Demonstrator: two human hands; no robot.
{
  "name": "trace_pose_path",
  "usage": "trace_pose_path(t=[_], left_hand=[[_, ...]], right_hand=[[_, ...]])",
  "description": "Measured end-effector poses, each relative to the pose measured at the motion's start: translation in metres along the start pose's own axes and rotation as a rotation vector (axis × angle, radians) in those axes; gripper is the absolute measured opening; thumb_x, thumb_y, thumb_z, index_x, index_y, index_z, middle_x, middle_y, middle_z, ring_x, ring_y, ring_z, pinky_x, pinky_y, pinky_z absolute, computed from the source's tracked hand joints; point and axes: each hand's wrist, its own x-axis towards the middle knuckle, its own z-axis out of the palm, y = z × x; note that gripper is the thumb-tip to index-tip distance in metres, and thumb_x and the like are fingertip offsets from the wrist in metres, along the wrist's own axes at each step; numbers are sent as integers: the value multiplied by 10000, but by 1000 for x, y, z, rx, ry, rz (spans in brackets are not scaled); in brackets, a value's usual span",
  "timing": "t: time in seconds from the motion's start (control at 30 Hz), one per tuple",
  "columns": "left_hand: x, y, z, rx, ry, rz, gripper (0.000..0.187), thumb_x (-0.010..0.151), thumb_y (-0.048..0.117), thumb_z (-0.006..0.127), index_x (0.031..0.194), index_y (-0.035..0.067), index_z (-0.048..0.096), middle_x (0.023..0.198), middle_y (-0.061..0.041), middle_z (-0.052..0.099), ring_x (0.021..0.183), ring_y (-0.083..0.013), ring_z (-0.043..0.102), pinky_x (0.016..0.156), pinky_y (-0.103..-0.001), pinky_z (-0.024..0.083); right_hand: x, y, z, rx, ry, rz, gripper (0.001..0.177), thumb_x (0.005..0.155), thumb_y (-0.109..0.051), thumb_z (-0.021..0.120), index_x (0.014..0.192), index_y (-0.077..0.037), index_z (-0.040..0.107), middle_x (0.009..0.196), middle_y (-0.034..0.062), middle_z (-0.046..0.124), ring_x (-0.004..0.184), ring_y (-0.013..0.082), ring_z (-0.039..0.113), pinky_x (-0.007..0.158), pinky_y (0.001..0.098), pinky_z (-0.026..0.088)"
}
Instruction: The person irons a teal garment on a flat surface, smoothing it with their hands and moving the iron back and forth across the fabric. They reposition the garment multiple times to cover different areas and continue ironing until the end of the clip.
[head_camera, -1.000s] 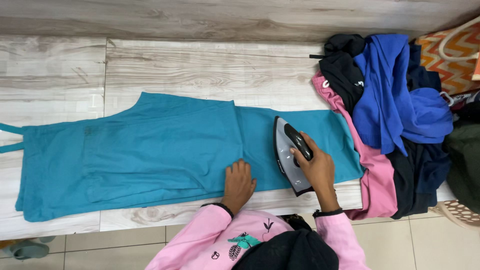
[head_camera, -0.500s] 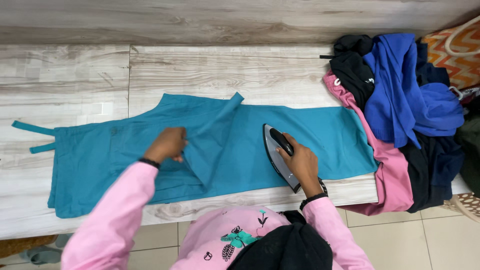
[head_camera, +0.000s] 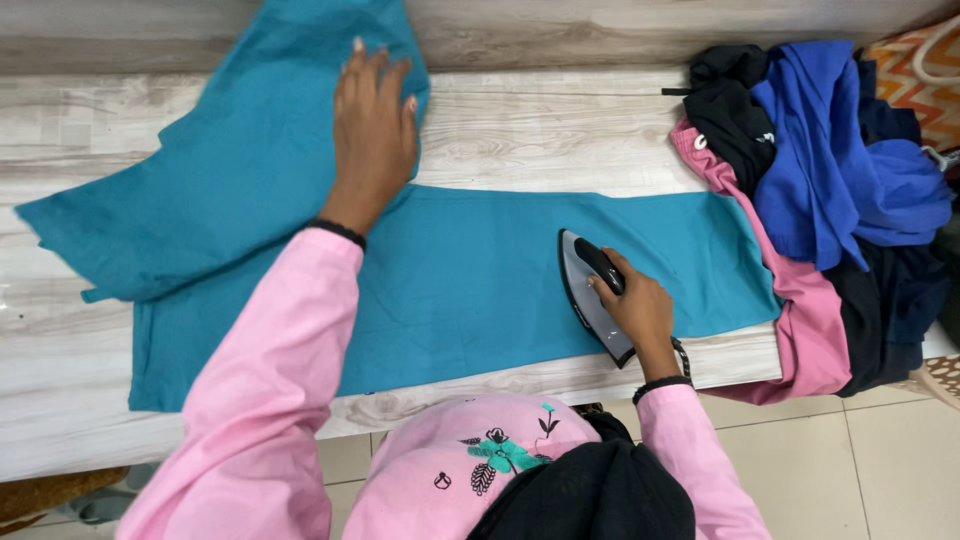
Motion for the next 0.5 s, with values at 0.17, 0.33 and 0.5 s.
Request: trace_pose_path(t=[0.17,0.33,0.5], left_hand=[[-175,-11,-8,-144,-180,-408,217,994,97,644,1202,39,665,1241,-208,664,1276,-441,558,1091,-537,433],[-318,-52,-59,208,-370,-640,588,987,399,581,1505,124,531,1627,-210,367,1520,-430,264,1178,-702,96],[-358,-73,-88,331,-262,-803,646,1073,552,458,1591,166,466,1701,-238,272,1570,-489,169,1162,-783,-16]], right_hand=[[-1,-8,-2,9,-93,-32,599,809,-505,770,1372,-333,657,916,130,772,831,355,730,726,455,557],[4,-33,8,-18,-173,-138,626,774,-501,796,1365,-343,659,931,124,776,837,340,736,732,444,563],[18,-84,30,7,-227,-202,588,823,-445,757,1382,-309,638,916,118,775,820,334,738,737,451,563]])
